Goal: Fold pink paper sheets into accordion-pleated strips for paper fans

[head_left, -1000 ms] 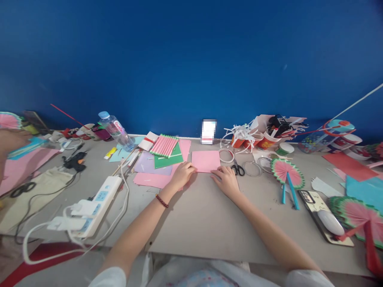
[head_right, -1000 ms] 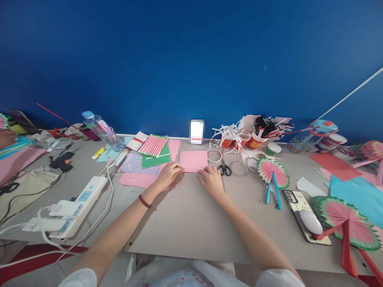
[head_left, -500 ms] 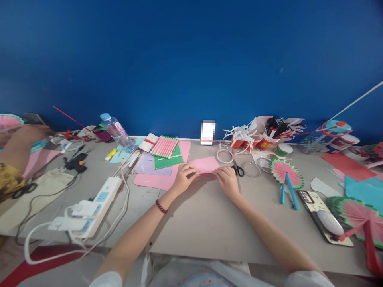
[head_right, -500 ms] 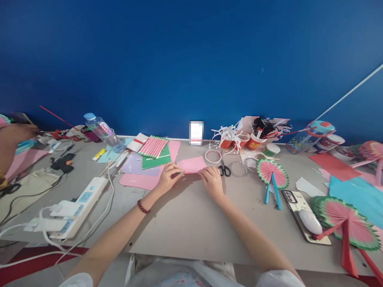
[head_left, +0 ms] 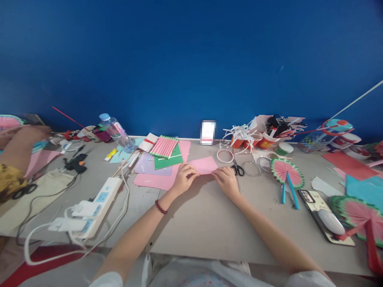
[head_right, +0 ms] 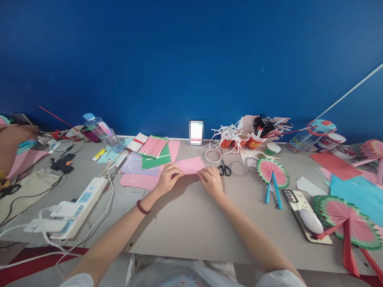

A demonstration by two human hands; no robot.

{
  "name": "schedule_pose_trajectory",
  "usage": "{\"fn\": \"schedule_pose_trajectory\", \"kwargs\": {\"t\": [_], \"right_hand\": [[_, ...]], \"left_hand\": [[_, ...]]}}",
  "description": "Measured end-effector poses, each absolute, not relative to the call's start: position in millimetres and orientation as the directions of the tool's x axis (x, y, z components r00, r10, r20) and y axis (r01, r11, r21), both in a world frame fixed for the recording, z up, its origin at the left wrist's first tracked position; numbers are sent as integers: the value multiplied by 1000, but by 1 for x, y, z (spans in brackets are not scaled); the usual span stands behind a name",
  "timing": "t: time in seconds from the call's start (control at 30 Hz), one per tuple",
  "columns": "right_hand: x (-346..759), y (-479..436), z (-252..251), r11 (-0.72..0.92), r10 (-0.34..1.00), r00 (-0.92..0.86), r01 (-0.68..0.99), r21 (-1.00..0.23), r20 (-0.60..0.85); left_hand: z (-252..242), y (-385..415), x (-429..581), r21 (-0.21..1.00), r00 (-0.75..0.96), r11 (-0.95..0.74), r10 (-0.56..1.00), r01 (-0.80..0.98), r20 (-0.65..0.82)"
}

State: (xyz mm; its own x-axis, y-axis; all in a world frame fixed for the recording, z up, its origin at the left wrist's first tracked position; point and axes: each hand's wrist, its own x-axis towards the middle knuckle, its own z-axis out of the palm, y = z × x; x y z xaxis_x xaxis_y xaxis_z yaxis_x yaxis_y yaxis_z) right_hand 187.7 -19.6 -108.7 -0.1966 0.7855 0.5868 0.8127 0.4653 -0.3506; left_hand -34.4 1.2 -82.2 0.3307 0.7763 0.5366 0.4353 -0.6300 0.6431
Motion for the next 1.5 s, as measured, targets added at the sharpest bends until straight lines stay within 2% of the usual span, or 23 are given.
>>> {"fn": "schedule_pose_trajectory", "kwargs": {"t": [0.17, 0.33, 0.63, 0.73, 0.97, 1.13, 1.5], "right_hand": [[192, -16, -112, 497, 761, -231, 808, -316, 606], [199, -13, -113, 521, 731, -306, 828, -209, 610], [195, -14, -112, 422, 839, -359, 903, -74, 410], [195, -14, -113, 411, 856, -361, 909, -65, 371], [185, -23, -109, 367, 899, -354, 930, -4, 259], [174, -34, -104, 313, 922, -312, 949, 32, 228], [161, -47, -98, 262, 945, -268, 963, 58, 187]], "left_hand": [[-86, 6, -38, 624, 326, -642, 765, 444, 555], [-92, 14, -44, 478, 392, -704, 699, 525, 598], [-103, 17, -46, 409, 536, -752, 656, 517, 530], [-104, 18, -49, 396, 578, -753, 658, 526, 482], [-95, 1, -37, 164, 567, -642, 749, 749, 343], [-97, -24, -14, 25, 523, -554, 800, 832, 295], [-98, -31, 0, 90, 462, -507, 834, 857, 300]]}}
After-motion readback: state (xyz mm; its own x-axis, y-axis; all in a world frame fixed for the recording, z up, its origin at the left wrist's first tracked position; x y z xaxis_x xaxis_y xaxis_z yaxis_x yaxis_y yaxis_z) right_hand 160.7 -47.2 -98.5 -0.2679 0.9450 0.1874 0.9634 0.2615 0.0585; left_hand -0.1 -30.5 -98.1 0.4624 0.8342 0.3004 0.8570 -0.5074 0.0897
